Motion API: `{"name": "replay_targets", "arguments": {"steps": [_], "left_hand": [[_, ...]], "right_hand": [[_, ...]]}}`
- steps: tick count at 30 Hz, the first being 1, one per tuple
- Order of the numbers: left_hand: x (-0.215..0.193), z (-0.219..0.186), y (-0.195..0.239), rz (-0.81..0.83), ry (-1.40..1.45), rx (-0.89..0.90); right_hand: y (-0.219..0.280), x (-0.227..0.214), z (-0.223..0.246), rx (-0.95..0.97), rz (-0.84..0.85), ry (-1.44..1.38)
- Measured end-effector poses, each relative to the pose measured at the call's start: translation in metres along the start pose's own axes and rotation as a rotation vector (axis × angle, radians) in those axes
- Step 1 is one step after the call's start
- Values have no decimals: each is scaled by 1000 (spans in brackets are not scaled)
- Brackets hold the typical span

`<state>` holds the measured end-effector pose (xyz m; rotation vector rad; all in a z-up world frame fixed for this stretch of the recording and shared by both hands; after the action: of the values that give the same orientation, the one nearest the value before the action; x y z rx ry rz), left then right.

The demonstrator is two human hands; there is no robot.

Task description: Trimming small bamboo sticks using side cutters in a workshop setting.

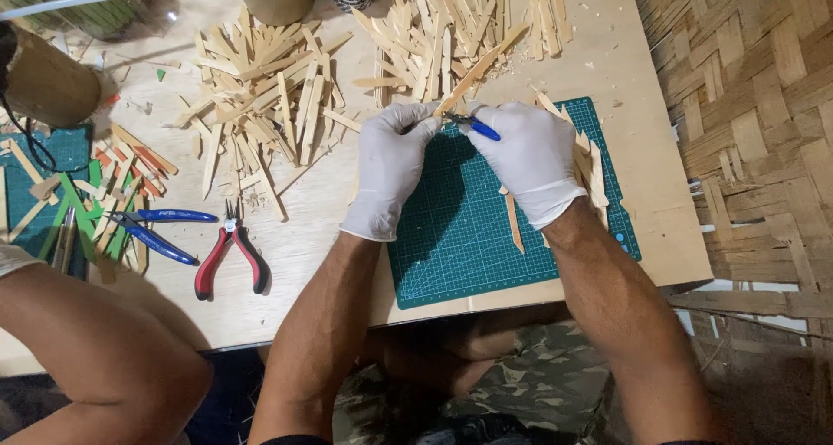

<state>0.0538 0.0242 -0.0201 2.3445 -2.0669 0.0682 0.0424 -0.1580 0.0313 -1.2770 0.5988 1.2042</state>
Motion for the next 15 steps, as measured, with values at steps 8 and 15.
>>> {"name": "replay_targets", "arguments": {"steps": [8,15], "left_hand": [[1,-12,4,23,-53,-11],[-1,-11,4,26,-94,-22]], "right_hand": [[1,11,-7,-76,4,206],[2,26,-13,-136,-22,307]]}}
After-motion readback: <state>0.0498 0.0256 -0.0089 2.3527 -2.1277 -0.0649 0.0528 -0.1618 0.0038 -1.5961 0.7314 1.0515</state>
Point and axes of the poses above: each hand's wrist, its own y-axis away from the middle knuckle, its own x-axis out of the palm, z = x × y, the point moved 4 cm from there along -y, towards the middle knuckle, and after that the axes turned 11 degrees about y, right-handed, at the moved point
